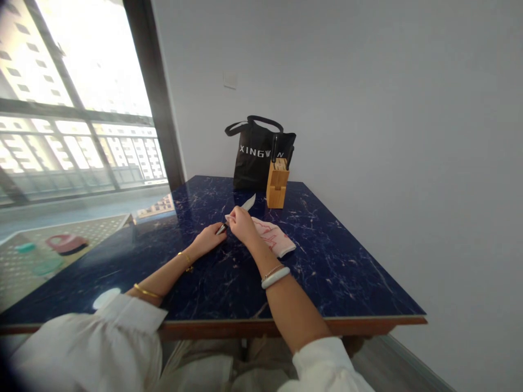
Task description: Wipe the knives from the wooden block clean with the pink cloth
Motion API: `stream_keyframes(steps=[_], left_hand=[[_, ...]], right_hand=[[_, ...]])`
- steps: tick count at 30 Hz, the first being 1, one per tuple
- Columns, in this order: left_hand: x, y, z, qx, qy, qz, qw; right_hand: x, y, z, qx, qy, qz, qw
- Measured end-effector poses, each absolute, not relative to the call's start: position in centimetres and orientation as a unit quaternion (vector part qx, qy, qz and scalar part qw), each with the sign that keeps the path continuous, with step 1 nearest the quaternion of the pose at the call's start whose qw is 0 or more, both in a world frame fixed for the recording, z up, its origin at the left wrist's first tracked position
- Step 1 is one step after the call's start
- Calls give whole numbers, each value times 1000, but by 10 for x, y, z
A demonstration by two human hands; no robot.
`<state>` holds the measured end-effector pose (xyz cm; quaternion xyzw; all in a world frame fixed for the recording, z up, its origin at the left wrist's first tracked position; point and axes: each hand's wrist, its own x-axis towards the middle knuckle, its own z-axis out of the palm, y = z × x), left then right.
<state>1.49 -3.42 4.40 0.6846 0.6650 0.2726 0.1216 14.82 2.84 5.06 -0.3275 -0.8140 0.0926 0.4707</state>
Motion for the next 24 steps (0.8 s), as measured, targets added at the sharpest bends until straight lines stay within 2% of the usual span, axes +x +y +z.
stream_keyframes(steps=[7, 13, 19, 24], left_hand=[[18, -40, 45, 694, 667, 247, 108], [17, -38, 45, 695, 663, 255, 111], [14, -39, 45, 717, 634, 261, 128], [14, -40, 47, 722, 624, 262, 146]], right_hand=[[171, 49, 51, -442, -705, 73, 550], [154, 30, 51, -345, -805, 86, 475], [172, 46, 55, -416, -713, 58, 562], [201, 64, 54, -485, -630, 72, 602]])
